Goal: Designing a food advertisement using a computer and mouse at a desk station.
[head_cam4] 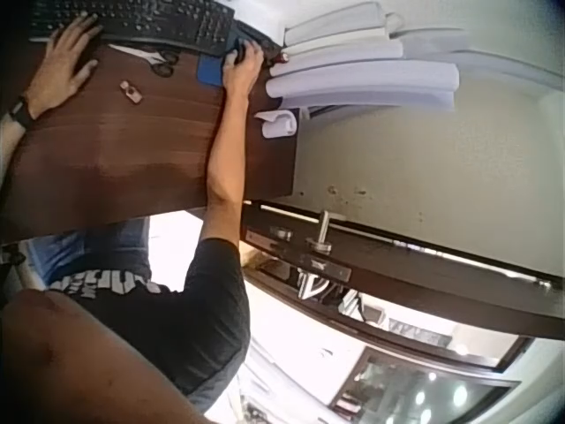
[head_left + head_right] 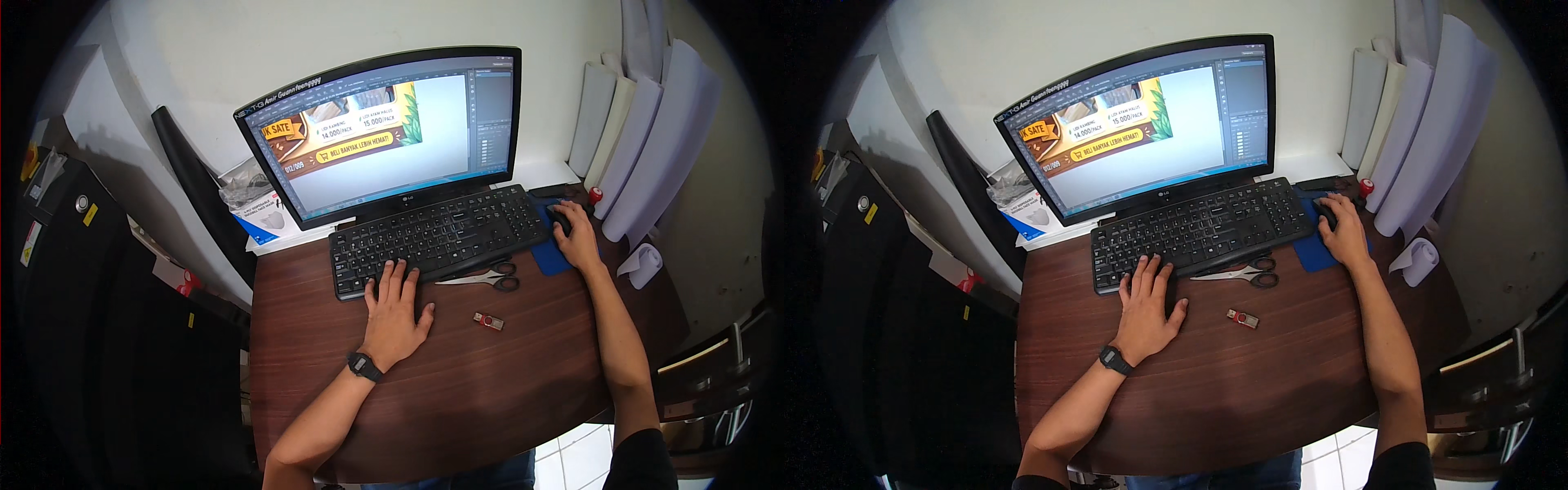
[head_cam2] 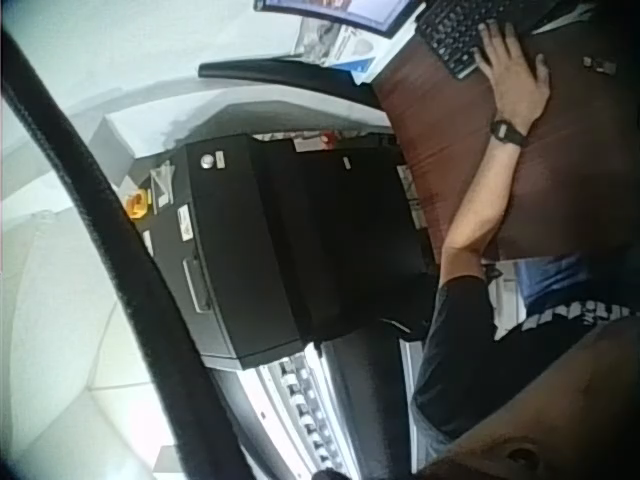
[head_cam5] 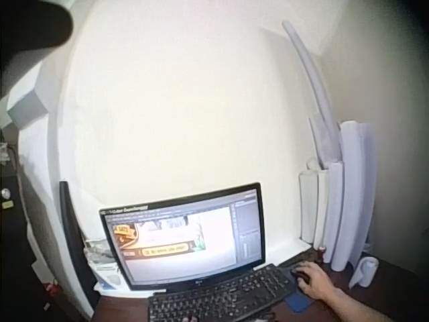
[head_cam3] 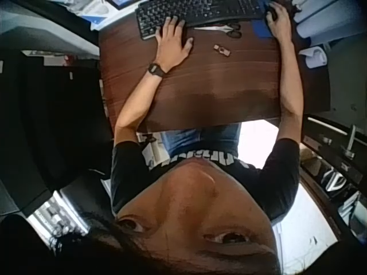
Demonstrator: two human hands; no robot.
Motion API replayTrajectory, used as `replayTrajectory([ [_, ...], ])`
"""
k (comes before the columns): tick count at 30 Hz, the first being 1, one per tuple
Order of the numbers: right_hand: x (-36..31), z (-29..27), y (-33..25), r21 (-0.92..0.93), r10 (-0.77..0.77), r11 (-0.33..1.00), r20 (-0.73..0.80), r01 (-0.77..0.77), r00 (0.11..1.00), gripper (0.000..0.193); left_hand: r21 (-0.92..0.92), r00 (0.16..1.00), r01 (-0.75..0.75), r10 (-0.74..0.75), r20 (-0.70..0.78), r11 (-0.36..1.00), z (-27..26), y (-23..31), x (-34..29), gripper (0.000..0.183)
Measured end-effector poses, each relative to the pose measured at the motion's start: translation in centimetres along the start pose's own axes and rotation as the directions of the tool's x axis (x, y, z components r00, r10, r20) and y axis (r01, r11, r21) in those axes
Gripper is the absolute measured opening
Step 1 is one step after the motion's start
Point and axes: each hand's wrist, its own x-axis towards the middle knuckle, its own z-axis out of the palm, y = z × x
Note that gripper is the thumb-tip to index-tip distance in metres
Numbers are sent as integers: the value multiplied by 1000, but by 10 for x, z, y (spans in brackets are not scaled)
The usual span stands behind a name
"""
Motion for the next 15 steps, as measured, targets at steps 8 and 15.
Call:
replayTrajectory([
  [8, 1, 0, -2, -3, -5, 1000, -15, 5, 1000, 38, -9, 1000, 9, -10, -21, 1000, 0, 1, -1, 69],
  [15, 1, -1, -6, -16, 9, 1000, -24, -9, 1000, 37, 7, 1000, -1, 1, -16, 1000, -1, 0, -1, 68],
])
